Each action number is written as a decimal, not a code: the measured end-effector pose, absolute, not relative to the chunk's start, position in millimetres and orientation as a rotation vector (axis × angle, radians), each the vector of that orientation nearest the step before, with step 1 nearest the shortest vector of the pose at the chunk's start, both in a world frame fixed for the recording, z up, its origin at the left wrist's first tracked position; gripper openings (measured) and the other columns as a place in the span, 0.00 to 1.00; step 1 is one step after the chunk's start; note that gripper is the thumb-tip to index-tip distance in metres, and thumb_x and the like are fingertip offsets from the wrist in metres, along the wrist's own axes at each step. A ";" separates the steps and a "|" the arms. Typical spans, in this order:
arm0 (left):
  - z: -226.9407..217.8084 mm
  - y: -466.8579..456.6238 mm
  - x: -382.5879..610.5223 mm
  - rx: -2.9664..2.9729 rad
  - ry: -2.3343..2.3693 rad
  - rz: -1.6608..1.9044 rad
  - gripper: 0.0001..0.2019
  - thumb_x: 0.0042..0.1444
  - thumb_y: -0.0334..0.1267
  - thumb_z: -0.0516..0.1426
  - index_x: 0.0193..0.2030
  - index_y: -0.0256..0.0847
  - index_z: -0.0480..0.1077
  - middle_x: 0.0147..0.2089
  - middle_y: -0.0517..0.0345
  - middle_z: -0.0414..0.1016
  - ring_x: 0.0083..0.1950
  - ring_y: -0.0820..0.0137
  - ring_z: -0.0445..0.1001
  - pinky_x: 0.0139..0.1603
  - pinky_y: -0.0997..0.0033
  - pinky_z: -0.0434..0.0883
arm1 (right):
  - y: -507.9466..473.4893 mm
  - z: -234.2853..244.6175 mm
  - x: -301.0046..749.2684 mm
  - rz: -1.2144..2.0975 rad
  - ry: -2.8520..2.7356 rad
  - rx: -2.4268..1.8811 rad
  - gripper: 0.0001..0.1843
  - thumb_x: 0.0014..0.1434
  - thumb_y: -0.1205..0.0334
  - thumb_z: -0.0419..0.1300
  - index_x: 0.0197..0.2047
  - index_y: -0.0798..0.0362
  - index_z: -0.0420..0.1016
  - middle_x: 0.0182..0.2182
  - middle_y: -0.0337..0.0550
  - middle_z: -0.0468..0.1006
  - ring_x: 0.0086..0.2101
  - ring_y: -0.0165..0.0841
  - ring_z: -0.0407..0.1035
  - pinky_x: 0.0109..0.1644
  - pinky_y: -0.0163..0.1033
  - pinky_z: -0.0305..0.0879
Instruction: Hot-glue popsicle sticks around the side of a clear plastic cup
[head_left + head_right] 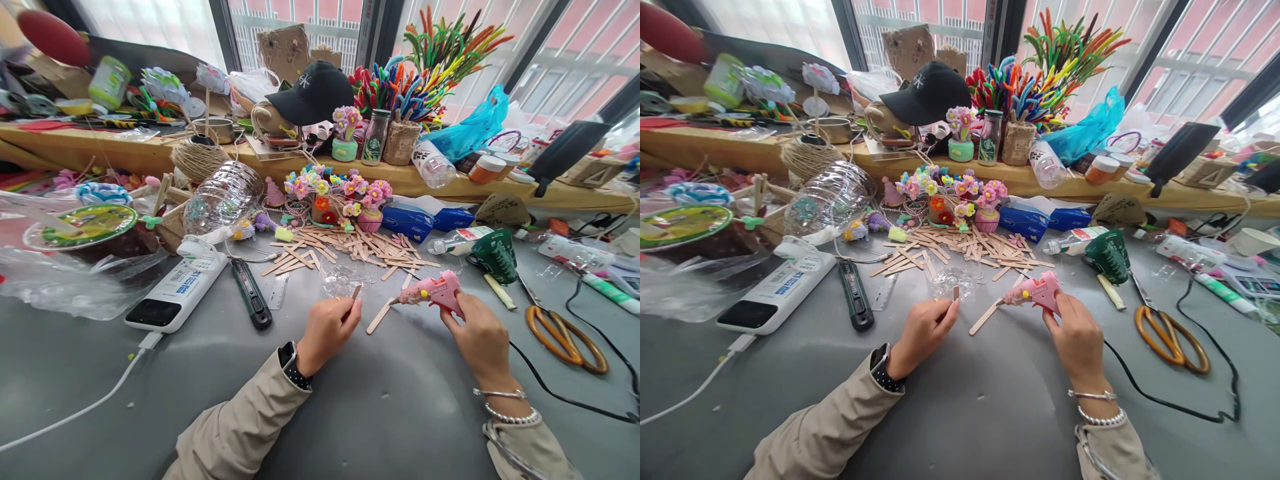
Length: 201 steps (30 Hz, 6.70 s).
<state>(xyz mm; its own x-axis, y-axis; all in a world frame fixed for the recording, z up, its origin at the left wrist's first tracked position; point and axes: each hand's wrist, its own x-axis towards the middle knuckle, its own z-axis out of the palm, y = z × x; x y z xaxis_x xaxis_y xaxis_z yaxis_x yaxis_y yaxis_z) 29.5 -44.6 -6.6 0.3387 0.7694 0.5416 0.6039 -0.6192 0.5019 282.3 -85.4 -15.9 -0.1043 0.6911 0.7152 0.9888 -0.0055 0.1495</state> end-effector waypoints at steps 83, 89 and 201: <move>-7.6 -44.1 29.8 2.396 1.276 1.122 0.19 0.57 0.35 0.46 0.15 0.39 0.52 0.14 0.65 0.52 0.18 0.78 0.51 0.21 0.75 0.50 | -85.9 -11.5 269.6 -0.714 -1.707 -1.803 0.17 0.50 0.53 0.55 0.38 0.58 0.68 0.24 0.42 0.70 0.25 0.31 0.63 0.28 0.35 0.57; -8.0 -44.7 29.7 2.393 1.269 1.129 0.19 0.57 0.36 0.46 0.15 0.39 0.51 0.14 0.65 0.52 0.17 0.78 0.50 0.21 0.75 0.50 | -85.4 -9.3 270.0 -0.545 -1.639 -1.843 0.15 0.49 0.50 0.55 0.28 0.54 0.64 0.18 0.35 0.60 0.20 0.27 0.55 0.24 0.33 0.53; -3.1 -47.7 29.0 2.481 1.201 0.899 0.17 0.57 0.42 0.45 0.20 0.39 0.62 0.16 0.64 0.61 0.19 0.77 0.59 0.22 0.76 0.54 | -63.6 -18.2 253.5 0.488 -2.099 -1.574 0.10 0.55 0.54 0.51 0.29 0.51 0.64 0.31 0.42 0.67 0.36 0.35 0.61 0.41 0.43 0.60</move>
